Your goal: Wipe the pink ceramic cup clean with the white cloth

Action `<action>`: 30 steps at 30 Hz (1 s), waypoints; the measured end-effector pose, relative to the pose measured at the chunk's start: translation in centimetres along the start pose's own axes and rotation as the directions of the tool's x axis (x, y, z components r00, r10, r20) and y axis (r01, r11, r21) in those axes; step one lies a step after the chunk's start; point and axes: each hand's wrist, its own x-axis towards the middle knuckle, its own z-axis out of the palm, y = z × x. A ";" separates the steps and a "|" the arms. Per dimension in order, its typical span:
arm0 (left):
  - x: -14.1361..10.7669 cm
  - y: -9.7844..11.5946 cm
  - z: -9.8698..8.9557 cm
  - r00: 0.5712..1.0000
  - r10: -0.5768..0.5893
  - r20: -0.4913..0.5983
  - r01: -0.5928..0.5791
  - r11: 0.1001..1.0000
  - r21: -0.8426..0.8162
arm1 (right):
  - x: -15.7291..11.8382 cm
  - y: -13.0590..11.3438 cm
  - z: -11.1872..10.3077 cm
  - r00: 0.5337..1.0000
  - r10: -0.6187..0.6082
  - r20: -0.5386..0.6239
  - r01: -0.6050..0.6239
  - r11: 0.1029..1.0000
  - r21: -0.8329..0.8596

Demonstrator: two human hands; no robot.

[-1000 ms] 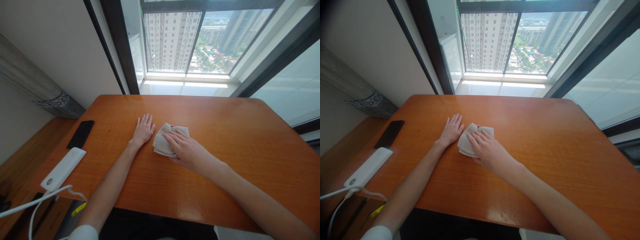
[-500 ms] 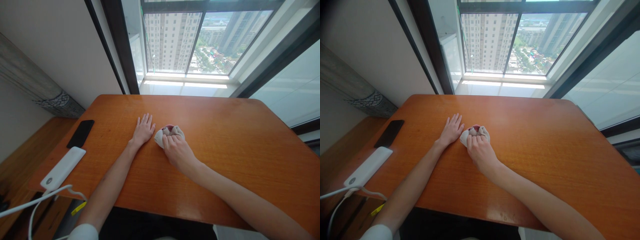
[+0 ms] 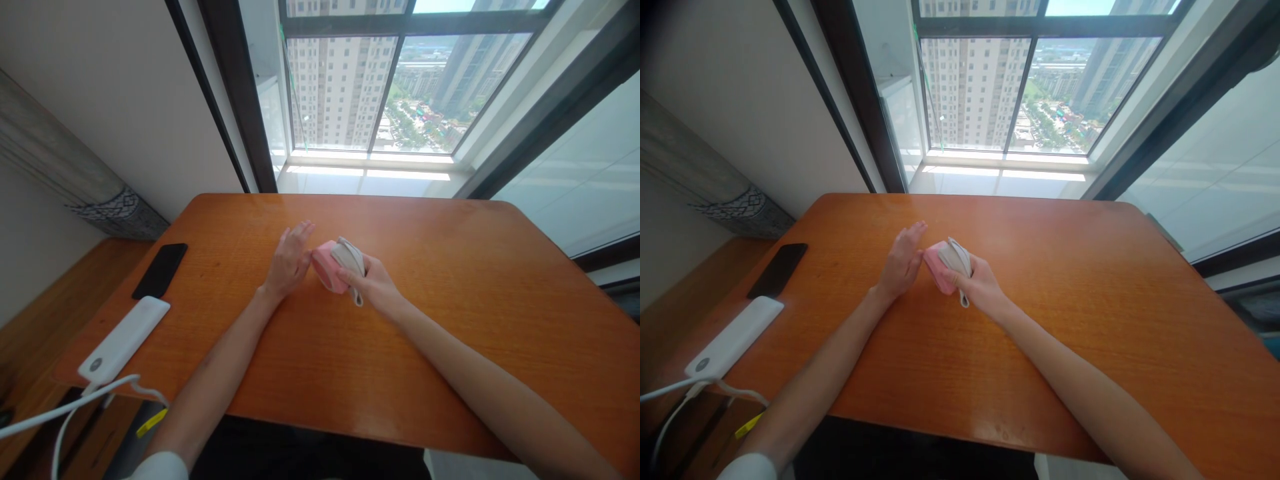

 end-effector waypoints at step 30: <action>-2.6 0.3 1.8 0.902 0.361 -0.237 -0.407 0.895 -0.182 | -0.8 -0.6 -0.1 0.889 0.112 0.445 -0.214 0.959 0.188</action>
